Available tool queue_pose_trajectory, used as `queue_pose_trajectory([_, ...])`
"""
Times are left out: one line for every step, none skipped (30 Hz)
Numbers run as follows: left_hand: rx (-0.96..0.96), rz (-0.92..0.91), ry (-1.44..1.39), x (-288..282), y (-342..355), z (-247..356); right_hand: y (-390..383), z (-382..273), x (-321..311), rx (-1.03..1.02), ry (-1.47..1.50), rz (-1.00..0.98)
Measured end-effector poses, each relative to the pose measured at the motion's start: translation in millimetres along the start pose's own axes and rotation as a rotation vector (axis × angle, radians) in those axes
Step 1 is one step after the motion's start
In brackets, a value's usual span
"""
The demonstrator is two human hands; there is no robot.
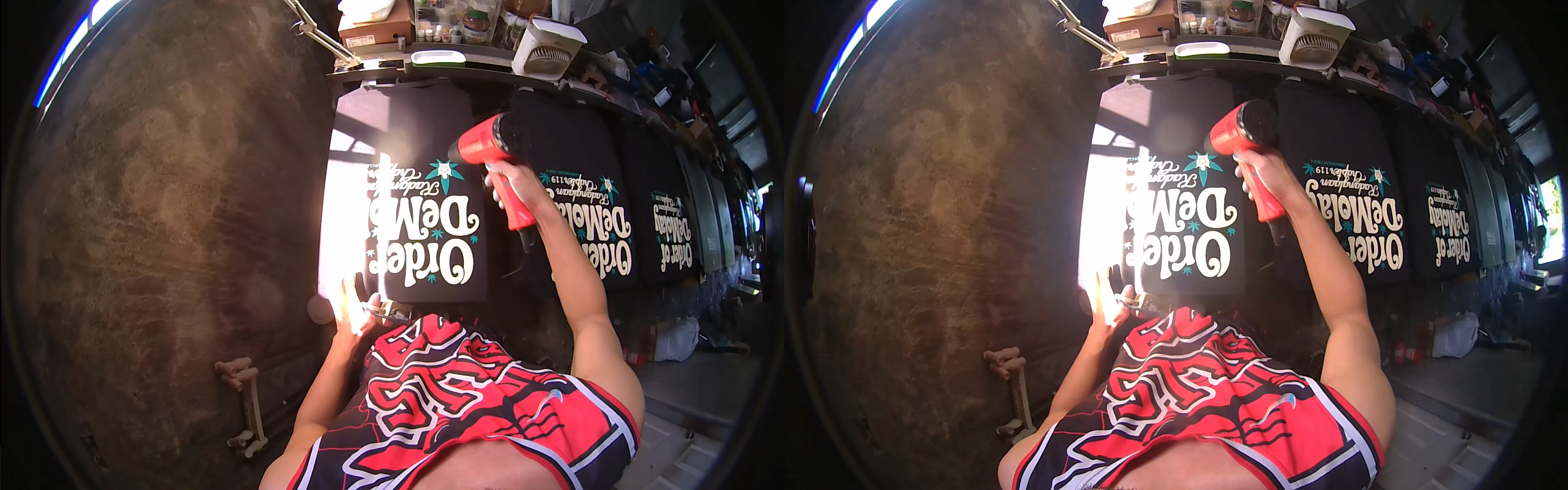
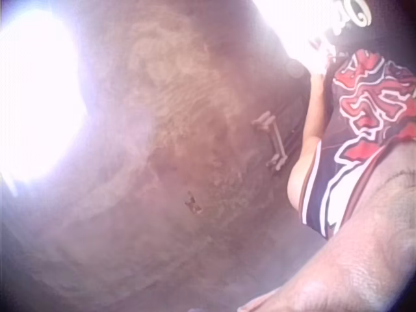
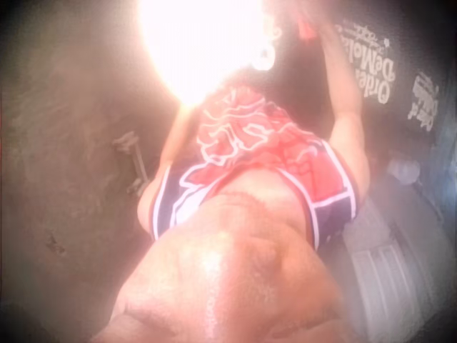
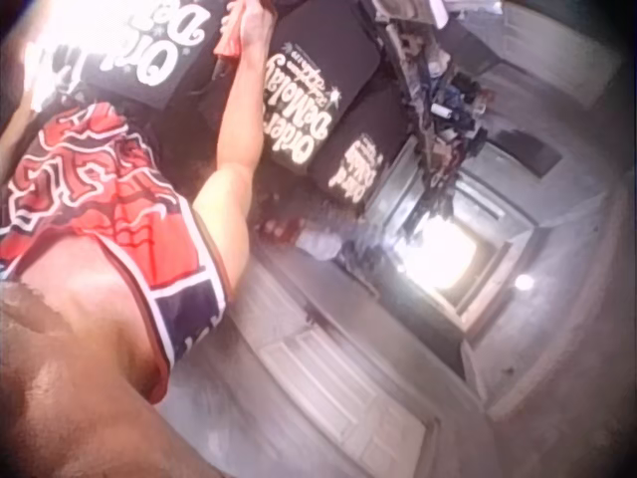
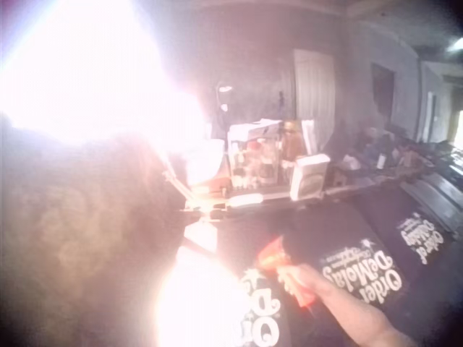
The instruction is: The person scrapes excess ink from a screen printing frame using a squeegee, then uses a red heat gun to cure printed designs on several black t-shirts laid out on a workbench. The person handles the squeegee and heat gun throughout the process.
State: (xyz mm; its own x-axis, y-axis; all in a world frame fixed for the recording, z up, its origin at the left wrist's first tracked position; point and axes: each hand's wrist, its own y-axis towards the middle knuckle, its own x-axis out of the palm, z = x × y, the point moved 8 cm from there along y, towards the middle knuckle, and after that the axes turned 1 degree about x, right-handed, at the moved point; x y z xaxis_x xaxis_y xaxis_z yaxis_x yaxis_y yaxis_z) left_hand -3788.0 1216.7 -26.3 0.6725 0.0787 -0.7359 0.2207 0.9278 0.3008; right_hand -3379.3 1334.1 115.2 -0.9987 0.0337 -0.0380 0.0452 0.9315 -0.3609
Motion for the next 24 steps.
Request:
queue_pose_trajectory([-0.006, -0.012, 0.01, -2, 2, 4, -3, 0, -4, -0.015, 0.002, 0.0])
queue_pose_trajectory([-0.008, -0.018, 0.017, -3, 4, 9, -5, 6, -8, 0.04, 0.009, 0.005])
queue_pose_trajectory([-0.005, -0.02, 0.022, -4, 5, 16, -6, 5, -10, 0.004, 0.01, -0.013])
queue_pose_trajectory([-0.02, -0.036, 0.014, -4, 8, 20, -6, 6, -14, 0.002, 0.004, 0.0])
queue_pose_trajectory([-0.018, -0.037, -0.033, -4, 10, 24, -7, 7, -17, -0.009, 0.0, 0.01])
queue_pose_trajectory([-0.042, -0.063, -0.046, -2, 12, 27, -7, 8, -22, -0.014, 0.005, 0.034])
queue_pose_trajectory([-0.062, -0.084, -0.056, -1, 13, 29, -8, 11, -25, 0.014, -0.006, 0.045])
queue_pose_trajectory([-0.058, -0.087, -0.029, -1, 15, 31, -8, 11, -26, 0.005, -0.01, 0.026])
queue_pose_trajectory([-0.056, -0.088, -0.001, -1, 16, 33, -10, 9, -26, -0.022, -0.009, 0.001])
queue_pose_trajectory([-0.055, -0.088, 0.026, 0, 16, 33, -13, 12, -25, 0.013, -0.033, -0.039])
queue_pose_trajectory([-0.057, -0.091, 0.05, 2, 16, 33, -16, 12, -27, 0.022, -0.015, -0.031])
queue_pose_trajectory([-0.061, -0.098, 0.072, 4, 13, 32, -20, 13, -30, 0.036, 0.002, -0.022])
queue_pose_trajectory([-0.066, -0.105, 0.091, 8, 10, 31, -24, 12, -31, 0.035, 0.02, -0.023])
queue_pose_trajectory([-0.046, -0.111, 0.072, 10, 9, 30, -31, 13, -33, 0.07, 0.001, -0.027])
queue_pose_trajectory([-0.039, -0.12, 0.057, 12, 7, 28, -37, 13, -33, 0.087, -0.015, -0.045])
queue_pose_trajectory([-0.031, -0.126, 0.043, 14, 6, 26, -44, 12, -34, 0.101, -0.03, -0.063])
queue_pose_trajectory([-0.039, -0.142, 0.023, 17, 6, 24, -50, 11, -35, 0.112, -0.045, -0.081])
queue_pose_trajectory([-0.04, -0.137, 0.04, 17, 5, 22, -58, 14, -34, 0.184, -0.082, -0.129])
queue_pose_trajectory([-0.059, -0.147, 0.048, 19, 5, 20, -67, 16, -35, 0.225, -0.08, -0.167])
queue_pose_trajectory([-0.095, -0.169, 0.048, 22, 3, 17, -67, 12, -34, 0.198, -0.067, -0.175])
queue_pose_trajectory([-0.119, -0.189, 0.039, 25, 2, 16, -72, 15, -38, 0.241, -0.083, -0.143])
queue_pose_trajectory([-0.161, -0.217, 0.026, 29, 2, 14, -72, 9, -42, 0.173, -0.052, -0.104])
queue_pose_trajectory([-0.191, -0.235, -0.003, 32, 0, 13, -72, 6, -47, 0.116, -0.044, -0.038])
queue_pose_trajectory([-0.189, -0.247, -0.058, 34, -1, 14, -76, -1, -47, 0.013, -0.043, -0.057])
